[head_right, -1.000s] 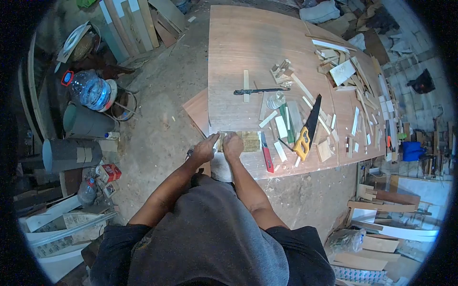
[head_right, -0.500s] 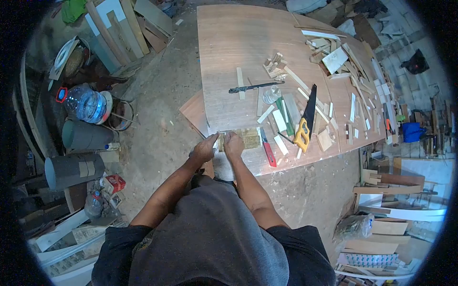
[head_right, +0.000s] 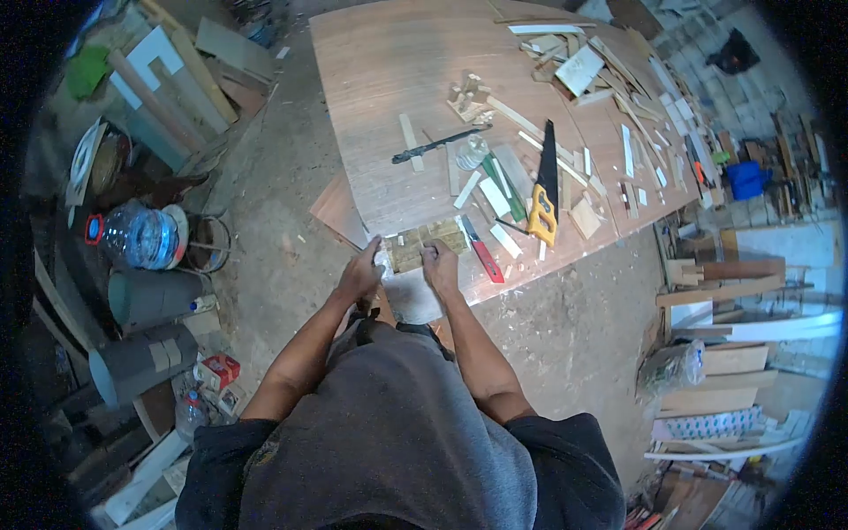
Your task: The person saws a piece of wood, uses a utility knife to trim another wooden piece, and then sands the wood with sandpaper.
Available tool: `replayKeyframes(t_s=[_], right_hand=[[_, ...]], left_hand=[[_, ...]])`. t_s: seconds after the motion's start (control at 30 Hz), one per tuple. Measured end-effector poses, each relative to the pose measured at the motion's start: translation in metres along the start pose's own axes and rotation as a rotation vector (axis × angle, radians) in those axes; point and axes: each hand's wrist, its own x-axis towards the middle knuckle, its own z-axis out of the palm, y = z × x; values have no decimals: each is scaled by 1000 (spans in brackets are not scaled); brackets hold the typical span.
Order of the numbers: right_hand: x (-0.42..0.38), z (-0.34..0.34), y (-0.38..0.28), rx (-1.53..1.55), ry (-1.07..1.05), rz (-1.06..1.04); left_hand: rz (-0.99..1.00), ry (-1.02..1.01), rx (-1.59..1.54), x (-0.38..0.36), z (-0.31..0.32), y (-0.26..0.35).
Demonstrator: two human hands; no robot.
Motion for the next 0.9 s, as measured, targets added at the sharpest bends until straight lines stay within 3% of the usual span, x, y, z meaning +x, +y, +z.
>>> replayKeyframes(t_s=[0.07, 0.13, 0.17, 0.27, 0.33, 0.4, 0.53, 0.6, 0.73, 0.83, 0.9], right_hand=[[-10, -30, -3, -113, 6, 150], [-24, -53, 6, -162, 87, 192], [-31, -65, 11, -186, 150, 168], [-51, -88, 48, -172, 251, 122], [-61, -96, 56, -148, 254, 167], [-73, -105, 61, -135, 196, 284], [-87, -126, 80, -125, 252, 153], [-94, -139, 83, -196, 216, 282], [-105, -166, 105, -195, 262, 345], [-108, -184, 112, -152, 259, 388], [-109, -191, 113, -186, 251, 448]], left_hand=[[-15, 52, -13, 2, 0, 3], [-155, 131, 61, 8, -2, 8], [-130, 189, 153, 9, -1, 13], [-78, 148, 277, 23, -3, 45], [-49, 184, 307, 33, 2, 68], [-140, 154, 484, 42, 13, 83], [-118, 199, 307, 54, 39, 32], [-76, 262, 270, 54, 43, 24], [-26, 448, 211, 61, 44, 28], [-152, 483, 202, 65, 41, 31], [-98, 489, 140, 72, 57, 34]])
